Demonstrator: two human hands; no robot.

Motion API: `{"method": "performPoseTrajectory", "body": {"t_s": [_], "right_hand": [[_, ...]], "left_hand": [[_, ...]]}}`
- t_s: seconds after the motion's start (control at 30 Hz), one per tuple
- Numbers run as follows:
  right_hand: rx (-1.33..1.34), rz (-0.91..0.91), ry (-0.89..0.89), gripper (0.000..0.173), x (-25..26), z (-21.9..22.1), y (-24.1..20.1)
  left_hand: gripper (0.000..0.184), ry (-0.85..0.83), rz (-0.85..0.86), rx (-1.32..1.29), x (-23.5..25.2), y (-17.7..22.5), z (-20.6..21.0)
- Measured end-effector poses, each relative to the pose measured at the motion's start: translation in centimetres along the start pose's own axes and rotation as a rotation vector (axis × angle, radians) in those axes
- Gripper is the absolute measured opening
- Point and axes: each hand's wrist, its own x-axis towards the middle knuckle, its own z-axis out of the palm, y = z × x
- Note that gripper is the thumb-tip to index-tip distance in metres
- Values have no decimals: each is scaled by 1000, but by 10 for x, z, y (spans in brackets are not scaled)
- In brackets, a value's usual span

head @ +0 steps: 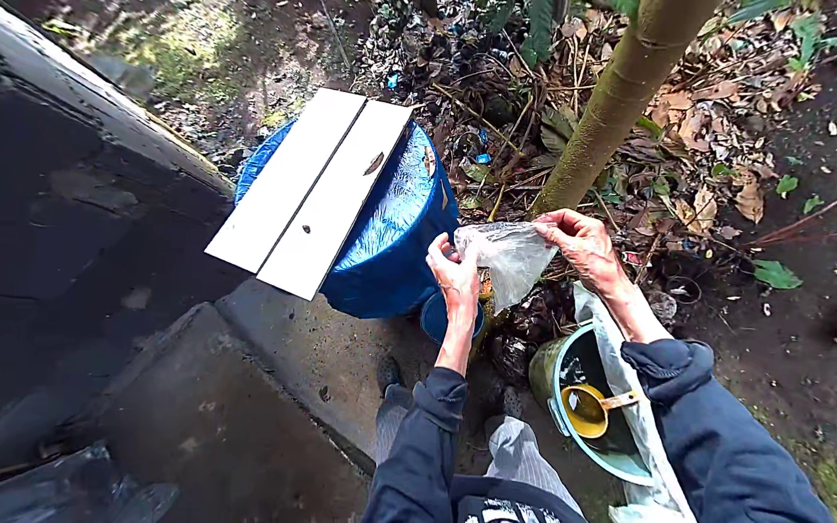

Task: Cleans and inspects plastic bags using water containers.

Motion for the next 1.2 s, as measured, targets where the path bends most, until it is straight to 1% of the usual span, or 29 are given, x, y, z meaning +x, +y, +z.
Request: {"method": "performPoseTrajectory", "body": {"t_s": [0.03, 0.07, 0.1, 0.13, 0.17, 0.27, 0.3, 0.33, 0.37, 0.43, 0.47, 0.5, 0.57, 0.63, 0.7, 0.77, 0.83, 0.87, 0.93, 1.0, 1.1, 1.13, 1.2], "right_hand": [[20, 4, -19, 18, -3, 1, -3], [43, 8, -38, 19, -5, 2, -6], [64, 10, -55, 20, -8, 4, -7], [84, 10, -73, 20, -12, 6, -9], [103, 12, -93, 20, -14, 8, -9], [166, 6, -156, 19, -22, 16, -8], [187, 11, -173, 19, -23, 19, -7], [201, 16, -194, 20, -25, 20, -6], [207, 23, -215, 20, -26, 21, -5], [231, 45, -245, 21, -28, 22, -3], [248, 63, -253, 22, -30, 22, -1], [268, 82, -256, 24, -32, 20, 1], [305, 118, -226, 26, -37, 12, 3], [320, 132, -130, 23, -43, 4, 7], [328, 126, -29, 20, -49, -2, 7], [312, 105, 69, 17, -53, -2, 9], [306, 69, 116, 15, -55, 2, 10], [304, 48, 110, 15, -55, 5, 8], [305, 11, 56, 17, -55, 9, 4], [294, -9, -10, 19, -54, 13, -1], [281, -22, -46, 16, -48, 17, -12], [274, -28, -46, 15, -46, 18, -16], [275, -29, -53, 13, -44, 15, -26]], "left_hand": [[58, 99, 17, 0, -9, 1, -5], [50, 143, 21, -17, -17, 1, -10], [45, 120, -1, -51, -23, 1, -13], [43, 53, -37, -100, -28, 1, -14], [46, -33, -86, -127, -31, 1, -14], [68, -264, -289, -142, -28, 5, -10], [69, -307, -351, -174, -25, 8, -7], [64, -336, -395, -216, -22, 8, -3], [55, -359, -424, -260, -19, 8, 1], [31, -392, -416, -290, -13, 3, 9], [23, -400, -403, -296, -11, 1, 12], [20, -404, -392, -309, -11, -1, 14], [18, -376, -369, -359, -10, -5, 15], [18, -337, -334, -388, -9, -12, 9], [17, -339, -268, -380, -7, -23, -1], [18, -366, -208, -343, -7, -30, -10], [19, -363, -200, -315, -10, -31, -16], [21, -357, -216, -306, -12, -28, -19], [34, -350, -237, -295, -13, -20, -25], [46, -374, -187, -264, -9, -10, -30], [54, -459, -87, -276, 6, -2, -30], [56, -491, -79, -295, 11, -1, -28], [60, -560, -117, -337, 21, 1, -23]]}}
